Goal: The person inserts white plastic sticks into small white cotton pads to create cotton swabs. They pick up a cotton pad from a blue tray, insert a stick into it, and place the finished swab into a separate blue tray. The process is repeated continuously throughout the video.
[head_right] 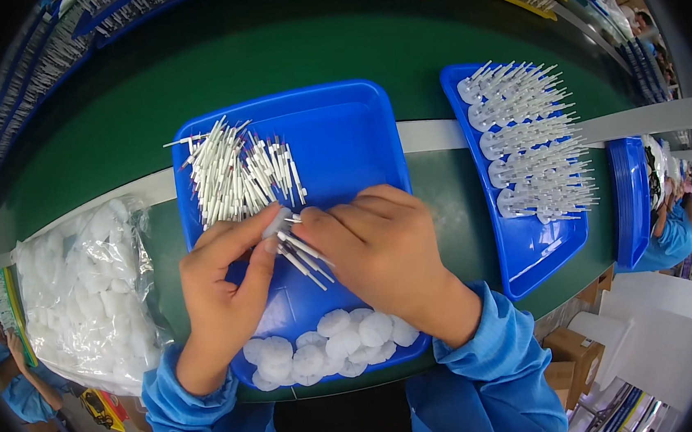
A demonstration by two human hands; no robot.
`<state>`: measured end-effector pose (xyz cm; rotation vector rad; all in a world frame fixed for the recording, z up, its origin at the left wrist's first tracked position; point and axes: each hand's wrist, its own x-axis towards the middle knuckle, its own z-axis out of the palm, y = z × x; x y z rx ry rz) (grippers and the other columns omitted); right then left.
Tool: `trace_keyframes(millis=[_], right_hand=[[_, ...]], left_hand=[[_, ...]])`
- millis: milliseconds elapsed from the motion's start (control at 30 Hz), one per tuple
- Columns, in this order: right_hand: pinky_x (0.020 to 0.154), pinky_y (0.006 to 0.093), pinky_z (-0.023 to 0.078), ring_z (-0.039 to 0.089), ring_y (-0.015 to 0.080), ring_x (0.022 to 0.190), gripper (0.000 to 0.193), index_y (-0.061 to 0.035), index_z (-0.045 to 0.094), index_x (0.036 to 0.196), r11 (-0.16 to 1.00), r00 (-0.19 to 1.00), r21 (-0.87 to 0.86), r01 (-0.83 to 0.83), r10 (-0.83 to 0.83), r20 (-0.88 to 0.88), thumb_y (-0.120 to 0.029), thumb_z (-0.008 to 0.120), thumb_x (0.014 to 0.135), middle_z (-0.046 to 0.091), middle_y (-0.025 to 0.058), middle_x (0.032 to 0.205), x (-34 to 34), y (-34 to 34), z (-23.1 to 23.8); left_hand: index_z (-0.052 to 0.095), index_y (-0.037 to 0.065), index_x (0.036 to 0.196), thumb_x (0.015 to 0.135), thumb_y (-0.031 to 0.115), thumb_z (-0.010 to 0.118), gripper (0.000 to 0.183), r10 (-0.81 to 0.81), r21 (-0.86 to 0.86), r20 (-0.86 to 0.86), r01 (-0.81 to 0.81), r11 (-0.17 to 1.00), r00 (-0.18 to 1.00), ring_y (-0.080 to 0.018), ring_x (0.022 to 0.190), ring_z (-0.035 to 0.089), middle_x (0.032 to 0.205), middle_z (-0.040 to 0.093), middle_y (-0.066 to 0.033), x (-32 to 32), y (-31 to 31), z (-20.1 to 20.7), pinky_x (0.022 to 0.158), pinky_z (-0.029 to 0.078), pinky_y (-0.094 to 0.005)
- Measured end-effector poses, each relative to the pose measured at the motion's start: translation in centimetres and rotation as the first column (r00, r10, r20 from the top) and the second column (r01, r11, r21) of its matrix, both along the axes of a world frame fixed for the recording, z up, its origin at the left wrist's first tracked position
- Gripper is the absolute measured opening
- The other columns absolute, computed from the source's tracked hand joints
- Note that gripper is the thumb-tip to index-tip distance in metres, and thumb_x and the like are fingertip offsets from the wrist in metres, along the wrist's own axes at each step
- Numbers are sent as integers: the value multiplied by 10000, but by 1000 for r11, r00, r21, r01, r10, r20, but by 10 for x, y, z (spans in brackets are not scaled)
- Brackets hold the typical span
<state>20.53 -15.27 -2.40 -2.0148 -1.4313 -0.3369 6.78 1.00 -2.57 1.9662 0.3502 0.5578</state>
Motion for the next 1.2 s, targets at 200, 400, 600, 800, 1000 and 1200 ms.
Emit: trace_keyframes(millis=[200,400,600,800,1000,1200], right_hand=[[617,344,515,662,192,633,207,-70,779,997,996,996,25,-83,82,41,-118,855,810,704,21,757,4,2,-5],[634,327,509,697,200,689,252,-74,796,1012,1000,1000,-5,-19,19,2,-127,912,794,758,37,839,0,-6,4],[826,323,589,759,203,914,321,-23,801,1164,986,840,140,-88,149,-522,-25,865,850,791,83,963,25,-9,8],[847,291,599,756,125,916,273,2,762,1209,979,567,190,-79,201,-799,-5,828,944,799,66,983,1,0,4],[835,267,599,749,106,921,183,16,737,1142,966,181,259,12,253,-950,-16,809,977,789,64,1011,4,-7,4],[809,260,599,744,97,909,148,17,731,1124,969,385,238,-60,243,-890,-4,789,990,777,45,991,3,-3,6]], left_hand=[[821,59,1256,879,-14,833,384,-51,167,8,49,985,999,-255,763,717,949,762,-135,-2,2,2,684,575,-339],[787,67,1285,900,92,862,393,-109,-85,-22,106,991,994,-229,902,694,1013,762,-102,1,8,5,750,561,-344],[790,91,1247,813,91,938,458,-24,-23,78,26,999,997,-229,1034,677,1144,730,-81,4,12,6,805,558,-342],[801,88,1246,718,32,929,547,-79,238,142,43,970,987,-281,1081,683,1197,735,-71,5,6,2,929,548,-389],[797,71,1253,727,49,927,543,-118,247,142,80,966,983,-295,1079,692,1217,771,-84,7,8,8,935,555,-401],[793,70,1265,733,54,928,549,-114,286,171,61,956,979,-303,1073,694,1239,778,-78,6,9,4,933,562,-409]])
